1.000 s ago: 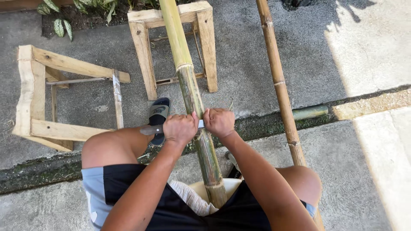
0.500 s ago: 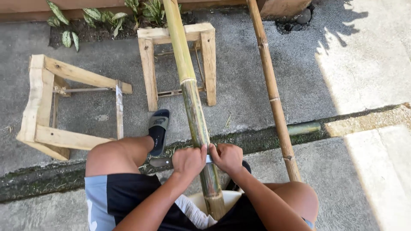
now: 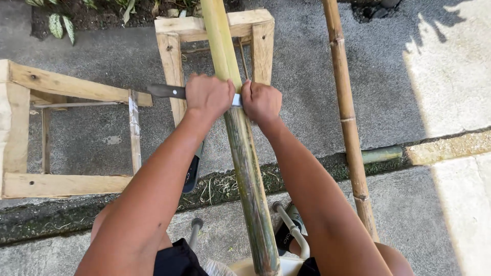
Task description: Scraping the outer layer of a bamboo pole using a knife while it rests on a wooden stand.
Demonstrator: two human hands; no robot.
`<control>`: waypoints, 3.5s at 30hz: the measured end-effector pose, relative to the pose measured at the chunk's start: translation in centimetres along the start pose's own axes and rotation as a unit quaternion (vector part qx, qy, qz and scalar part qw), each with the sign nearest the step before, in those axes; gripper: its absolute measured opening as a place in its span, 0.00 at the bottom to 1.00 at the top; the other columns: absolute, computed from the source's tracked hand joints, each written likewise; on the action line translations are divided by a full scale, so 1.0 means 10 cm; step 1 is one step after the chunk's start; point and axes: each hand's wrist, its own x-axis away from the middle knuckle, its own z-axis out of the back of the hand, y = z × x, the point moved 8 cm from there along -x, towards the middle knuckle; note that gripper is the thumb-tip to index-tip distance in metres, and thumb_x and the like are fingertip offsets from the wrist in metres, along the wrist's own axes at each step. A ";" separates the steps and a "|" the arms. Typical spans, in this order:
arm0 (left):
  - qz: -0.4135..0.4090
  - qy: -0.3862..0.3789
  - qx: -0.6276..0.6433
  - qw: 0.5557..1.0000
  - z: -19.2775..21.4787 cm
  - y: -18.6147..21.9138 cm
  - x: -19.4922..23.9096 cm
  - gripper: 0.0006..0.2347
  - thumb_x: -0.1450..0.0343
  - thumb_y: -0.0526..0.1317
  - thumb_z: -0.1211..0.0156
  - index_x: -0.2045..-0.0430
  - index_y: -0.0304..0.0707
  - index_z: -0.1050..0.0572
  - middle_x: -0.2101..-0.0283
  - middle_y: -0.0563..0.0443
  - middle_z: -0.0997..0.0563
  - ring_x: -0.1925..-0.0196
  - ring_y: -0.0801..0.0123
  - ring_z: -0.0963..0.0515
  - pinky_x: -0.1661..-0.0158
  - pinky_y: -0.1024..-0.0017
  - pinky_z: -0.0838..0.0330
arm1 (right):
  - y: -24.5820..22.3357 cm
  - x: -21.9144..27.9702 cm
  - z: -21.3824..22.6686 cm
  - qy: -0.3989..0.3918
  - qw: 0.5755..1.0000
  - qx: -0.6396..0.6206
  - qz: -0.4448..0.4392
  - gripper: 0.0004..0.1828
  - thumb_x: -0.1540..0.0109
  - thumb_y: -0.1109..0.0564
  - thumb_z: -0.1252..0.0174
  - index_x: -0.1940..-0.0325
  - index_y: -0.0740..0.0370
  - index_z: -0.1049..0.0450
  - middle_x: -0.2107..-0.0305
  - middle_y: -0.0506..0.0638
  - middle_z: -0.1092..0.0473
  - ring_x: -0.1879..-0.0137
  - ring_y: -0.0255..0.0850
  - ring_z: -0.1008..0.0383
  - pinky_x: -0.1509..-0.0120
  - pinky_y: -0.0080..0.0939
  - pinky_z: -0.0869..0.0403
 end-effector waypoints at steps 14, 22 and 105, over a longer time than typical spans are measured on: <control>0.048 -0.011 0.075 0.996 0.07 -0.11 -0.02 0.26 0.21 0.48 0.59 0.90 0.48 0.19 0.85 0.46 0.20 0.84 0.56 0.19 0.80 0.60 0.27 | -0.08 -0.21 0.06 0.011 0.999 -0.031 0.038 0.25 0.32 0.50 0.45 0.84 0.58 0.29 0.86 0.56 0.30 0.81 0.54 0.30 0.74 0.53 0.32; 0.051 0.022 0.088 0.995 -0.02 -0.08 0.12 0.25 0.21 0.48 0.57 0.92 0.50 0.20 0.89 0.49 0.23 0.90 0.61 0.23 0.84 0.62 0.29 | -0.12 -0.13 0.10 0.022 0.998 -0.025 0.059 0.25 0.33 0.51 0.44 0.85 0.58 0.30 0.87 0.56 0.32 0.82 0.53 0.30 0.75 0.51 0.32; 0.024 0.204 0.088 0.975 0.27 0.53 1.39 0.22 0.25 0.44 0.46 0.95 0.47 0.25 0.88 0.51 0.23 0.87 0.63 0.24 0.78 0.63 0.30 | -0.41 0.96 0.71 -0.031 0.994 0.012 0.104 0.24 0.35 0.53 0.45 0.87 0.55 0.32 0.88 0.51 0.32 0.82 0.48 0.30 0.77 0.48 0.34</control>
